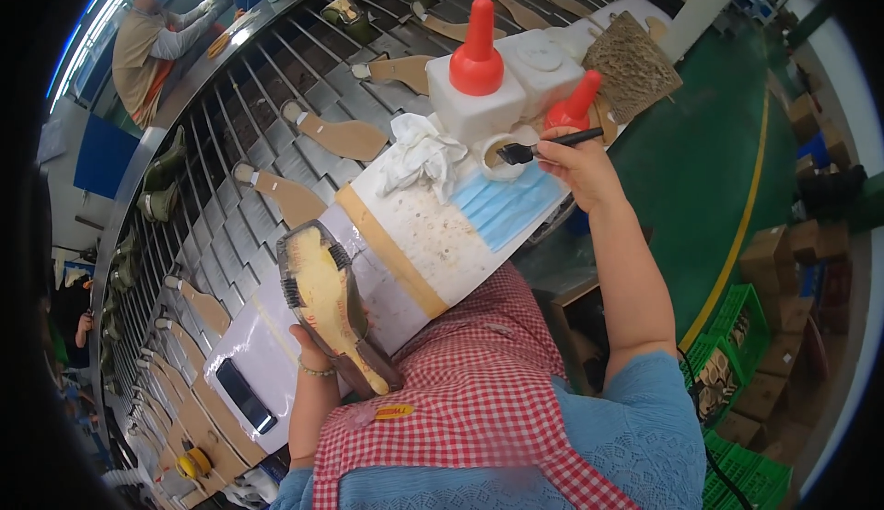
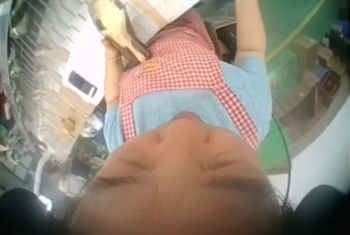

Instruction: Applying adhesive to shoe components using a brush on a factory assembly line.

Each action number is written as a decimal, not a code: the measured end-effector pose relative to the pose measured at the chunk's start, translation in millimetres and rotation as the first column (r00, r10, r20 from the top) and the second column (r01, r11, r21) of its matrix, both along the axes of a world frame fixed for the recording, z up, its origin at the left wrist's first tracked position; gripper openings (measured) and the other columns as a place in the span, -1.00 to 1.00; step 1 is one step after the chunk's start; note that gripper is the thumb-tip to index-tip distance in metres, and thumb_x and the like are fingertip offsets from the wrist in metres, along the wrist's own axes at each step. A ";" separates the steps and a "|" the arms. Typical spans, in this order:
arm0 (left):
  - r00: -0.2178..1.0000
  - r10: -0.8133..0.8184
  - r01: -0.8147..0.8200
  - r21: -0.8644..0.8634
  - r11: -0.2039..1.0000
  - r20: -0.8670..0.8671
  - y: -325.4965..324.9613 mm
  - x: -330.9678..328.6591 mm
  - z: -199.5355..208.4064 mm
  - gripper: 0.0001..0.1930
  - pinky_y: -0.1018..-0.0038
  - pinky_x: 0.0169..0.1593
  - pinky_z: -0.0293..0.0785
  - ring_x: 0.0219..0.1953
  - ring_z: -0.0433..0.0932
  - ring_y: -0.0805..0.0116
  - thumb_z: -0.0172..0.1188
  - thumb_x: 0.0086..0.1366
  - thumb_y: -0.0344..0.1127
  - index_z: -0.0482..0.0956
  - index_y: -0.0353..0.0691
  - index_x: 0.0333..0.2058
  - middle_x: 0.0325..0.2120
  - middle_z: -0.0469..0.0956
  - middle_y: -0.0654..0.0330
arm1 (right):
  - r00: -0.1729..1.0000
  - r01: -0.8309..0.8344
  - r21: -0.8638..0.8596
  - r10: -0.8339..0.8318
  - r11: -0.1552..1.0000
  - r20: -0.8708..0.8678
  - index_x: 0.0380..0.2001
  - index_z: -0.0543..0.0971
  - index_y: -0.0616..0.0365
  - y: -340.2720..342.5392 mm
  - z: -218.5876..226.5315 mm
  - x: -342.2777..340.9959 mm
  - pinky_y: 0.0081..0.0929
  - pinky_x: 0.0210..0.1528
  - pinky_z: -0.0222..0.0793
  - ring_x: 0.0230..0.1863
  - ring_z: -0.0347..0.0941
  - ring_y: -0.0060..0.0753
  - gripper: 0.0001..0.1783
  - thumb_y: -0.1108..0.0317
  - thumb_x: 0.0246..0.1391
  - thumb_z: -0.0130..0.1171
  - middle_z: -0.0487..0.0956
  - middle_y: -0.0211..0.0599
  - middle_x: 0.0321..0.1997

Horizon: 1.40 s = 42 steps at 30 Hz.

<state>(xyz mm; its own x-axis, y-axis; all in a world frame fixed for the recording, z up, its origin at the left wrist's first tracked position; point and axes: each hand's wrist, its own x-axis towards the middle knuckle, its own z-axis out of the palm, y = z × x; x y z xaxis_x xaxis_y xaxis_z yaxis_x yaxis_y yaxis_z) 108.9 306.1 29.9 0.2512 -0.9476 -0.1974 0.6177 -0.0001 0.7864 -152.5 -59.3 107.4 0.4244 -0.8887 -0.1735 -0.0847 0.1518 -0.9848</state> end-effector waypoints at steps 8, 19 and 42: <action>0.998 0.058 -0.058 -0.019 0.998 -0.015 -11.5 3.6 22.7 0.27 0.31 -0.27 0.57 -0.32 0.56 0.15 -0.09 -0.25 0.73 0.13 -0.30 0.22 -0.24 0.49 -0.06 | 0.889 0.071 0.678 -0.355 0.731 0.290 -0.40 0.53 0.12 0.6 -41.0 4.2 -0.59 -0.42 0.48 -0.38 0.55 -0.40 -0.74 0.18 -0.01 0.33 0.58 -0.33 -0.47; 0.946 -0.113 0.096 -0.070 0.993 -0.304 -50.3 -10.9 31.2 -0.03 0.38 -0.13 0.55 -0.17 0.57 0.30 -0.22 0.06 0.57 0.31 -0.20 0.14 -0.13 0.53 0.08 | 0.764 -0.450 -0.035 0.405 0.893 0.502 -0.25 0.52 0.22 111.8 52.6 20.7 -0.48 -0.07 0.39 -0.17 0.50 -0.45 -0.79 0.42 0.02 0.23 0.57 -0.20 -0.19; 0.968 -0.151 0.166 0.061 0.984 -0.200 -35.2 -30.8 64.4 -0.15 0.50 -0.11 0.51 -0.17 0.56 0.41 -0.02 0.13 0.43 0.39 -0.32 0.04 -0.15 0.54 0.14 | 0.722 -0.586 -0.595 0.688 0.550 -0.076 -0.48 0.56 0.16 201.4 78.1 56.9 -0.40 -0.28 0.44 -0.30 0.54 -0.20 -0.78 0.46 -0.25 0.40 0.57 -0.27 -0.45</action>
<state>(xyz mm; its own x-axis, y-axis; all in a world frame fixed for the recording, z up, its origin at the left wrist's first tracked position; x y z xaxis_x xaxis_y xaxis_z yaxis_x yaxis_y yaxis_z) 78.1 271.0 94.3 0.0491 -0.9522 -0.3014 0.7456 -0.1658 0.6454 -95.6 142.0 185.5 0.8913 -0.2791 0.3574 0.2112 -0.4419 -0.8718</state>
